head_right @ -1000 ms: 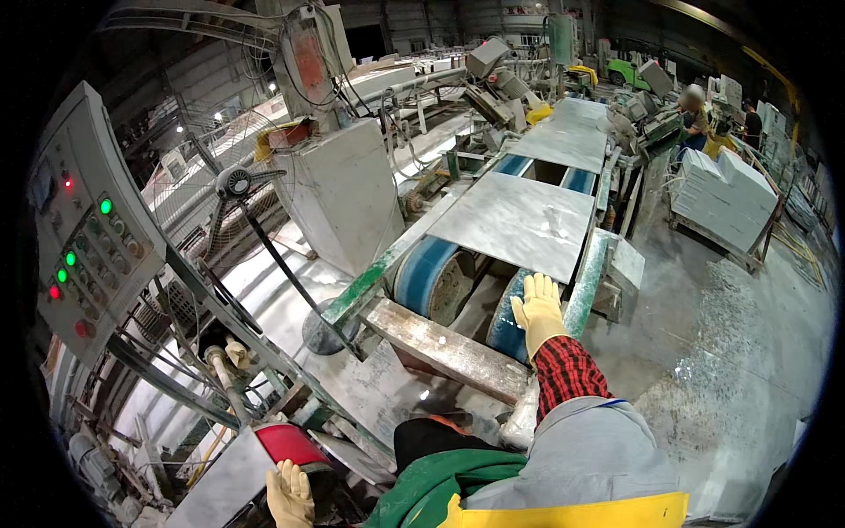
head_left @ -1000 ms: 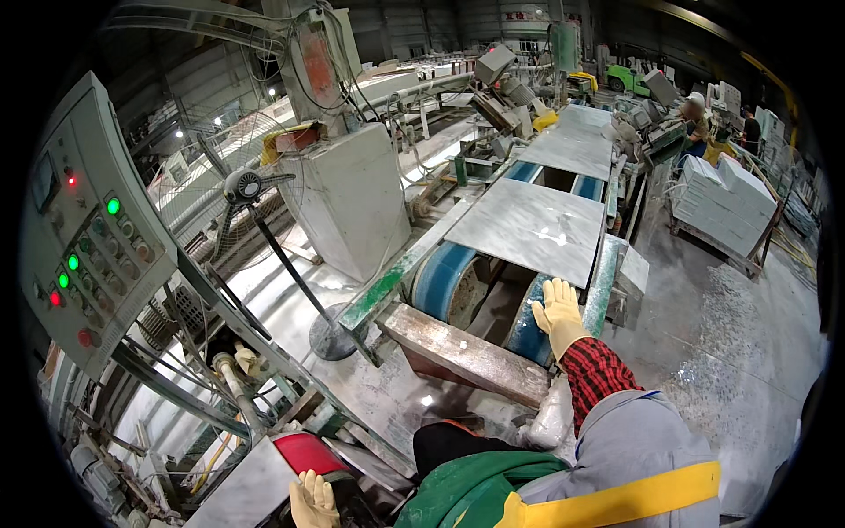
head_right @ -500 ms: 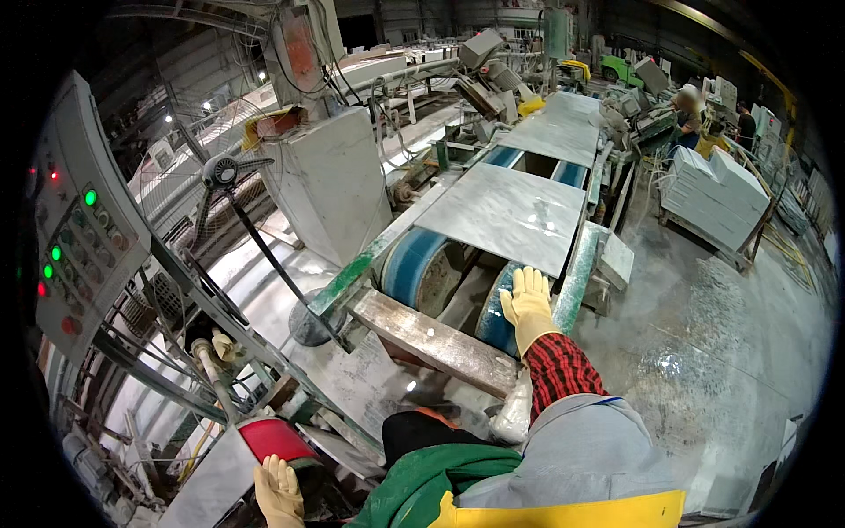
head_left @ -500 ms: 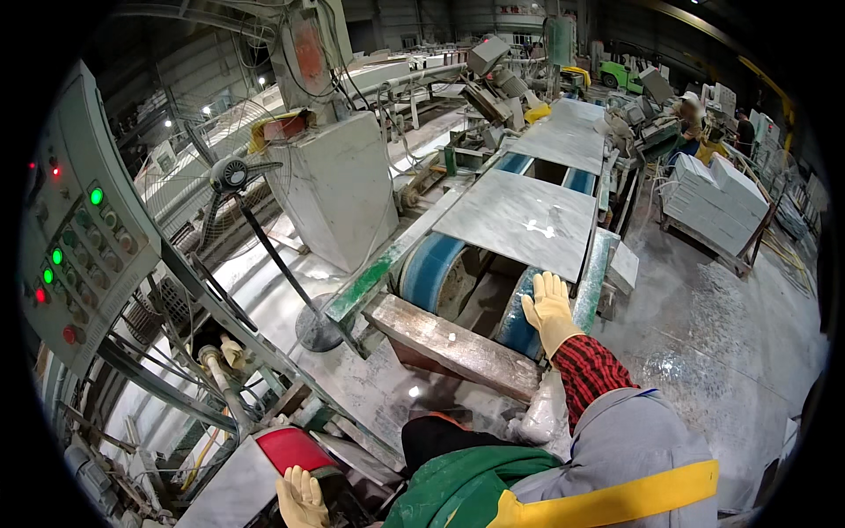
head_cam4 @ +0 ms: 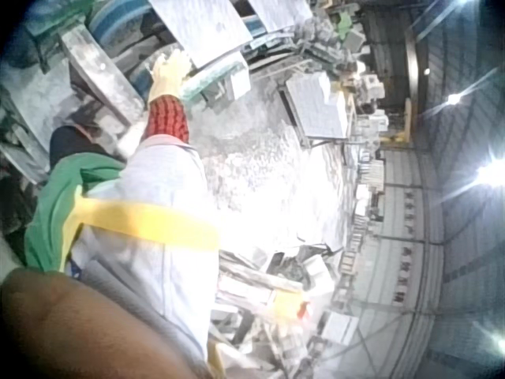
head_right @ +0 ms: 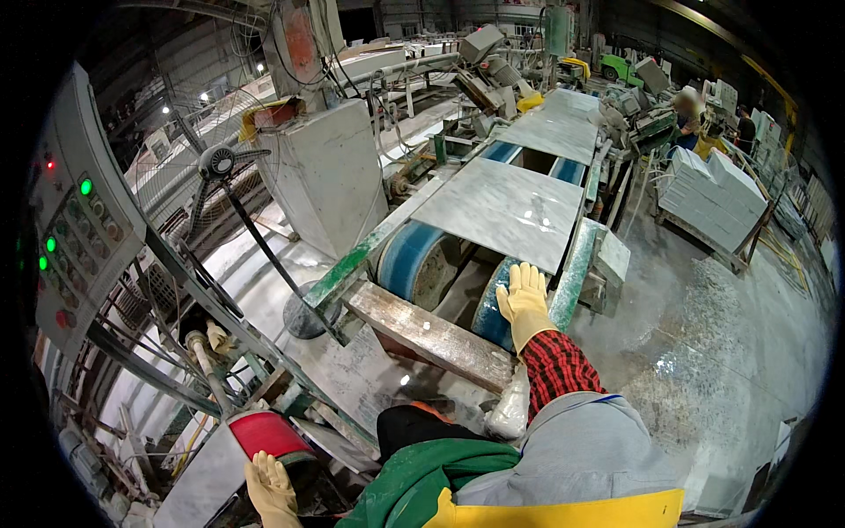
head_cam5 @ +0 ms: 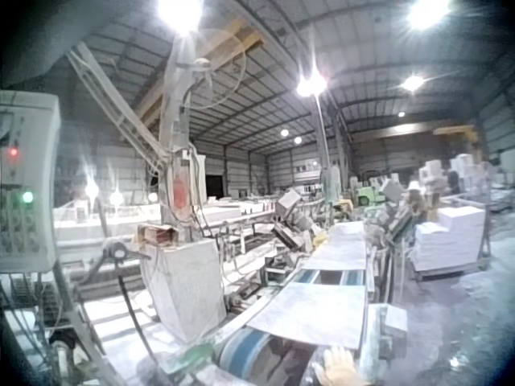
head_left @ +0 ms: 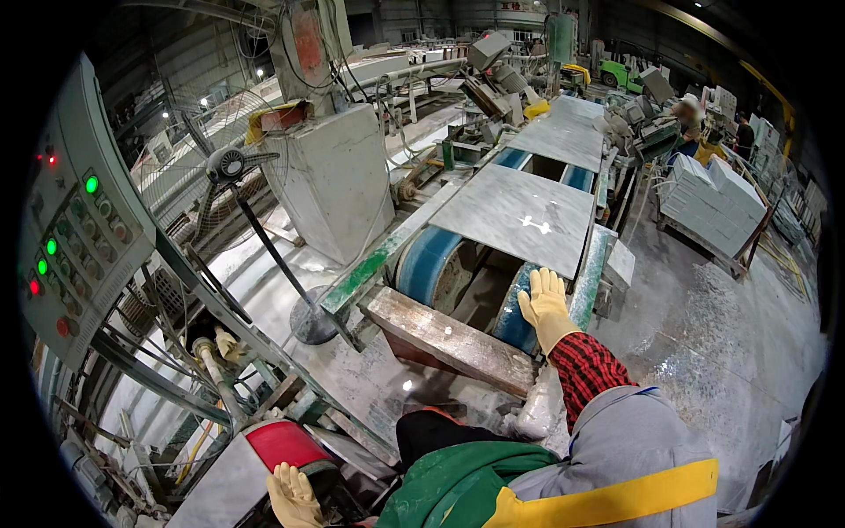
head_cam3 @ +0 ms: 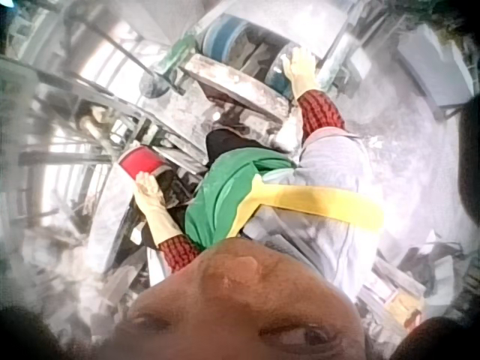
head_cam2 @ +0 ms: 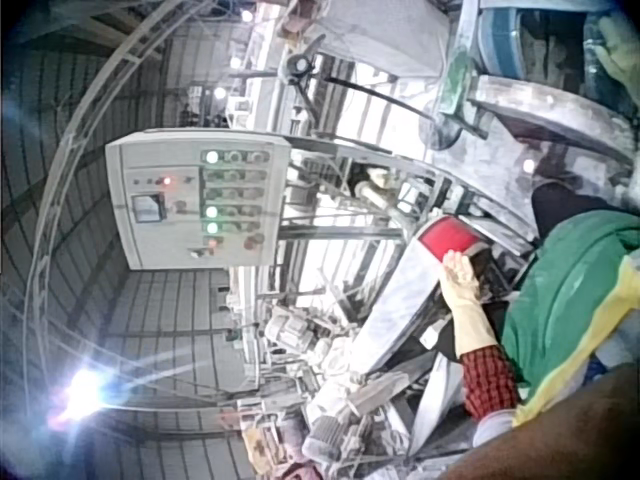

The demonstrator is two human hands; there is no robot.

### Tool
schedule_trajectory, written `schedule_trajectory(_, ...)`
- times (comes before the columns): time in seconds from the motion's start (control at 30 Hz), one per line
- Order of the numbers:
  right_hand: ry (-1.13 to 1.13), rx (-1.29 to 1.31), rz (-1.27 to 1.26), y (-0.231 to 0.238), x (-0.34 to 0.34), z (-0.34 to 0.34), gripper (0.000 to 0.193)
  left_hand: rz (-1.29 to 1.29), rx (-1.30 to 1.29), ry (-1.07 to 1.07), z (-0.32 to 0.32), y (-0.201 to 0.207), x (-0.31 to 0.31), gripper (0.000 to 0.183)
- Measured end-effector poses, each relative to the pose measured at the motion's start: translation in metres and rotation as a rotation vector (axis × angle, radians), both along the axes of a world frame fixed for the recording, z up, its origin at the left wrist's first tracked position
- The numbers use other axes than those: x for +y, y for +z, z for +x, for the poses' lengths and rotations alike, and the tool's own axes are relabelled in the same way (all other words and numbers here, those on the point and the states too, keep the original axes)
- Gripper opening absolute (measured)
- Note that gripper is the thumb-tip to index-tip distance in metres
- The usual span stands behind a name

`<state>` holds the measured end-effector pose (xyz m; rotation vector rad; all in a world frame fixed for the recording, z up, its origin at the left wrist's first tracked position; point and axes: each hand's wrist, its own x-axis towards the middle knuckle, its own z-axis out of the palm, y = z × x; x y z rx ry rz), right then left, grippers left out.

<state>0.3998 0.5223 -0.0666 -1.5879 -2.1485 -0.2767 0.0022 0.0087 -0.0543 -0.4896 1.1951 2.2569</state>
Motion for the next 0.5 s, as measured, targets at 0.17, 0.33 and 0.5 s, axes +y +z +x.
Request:
schedule_trajectory(0.17, -0.003, 0.003, -0.076, 0.0054, -0.0038, -0.0011, 0.062, 0.045, -0.040, 0.045, -0.0021, -0.0003, -0.0016, 0.036)
schedule_trajectory(0.33, -0.003, -0.015, -0.092, 0.0080, -0.0061, -0.0018, 0.063, 0.052, -0.060, 0.021, -0.0033, -0.0028, -0.0030, 0.034)
schedule_trajectory(0.5, -0.001, -0.012, -0.080, 0.0028, -0.0053, -0.0019, 0.062, 0.065, -0.060, -0.006, -0.0015, -0.0005, -0.0004, 0.032)
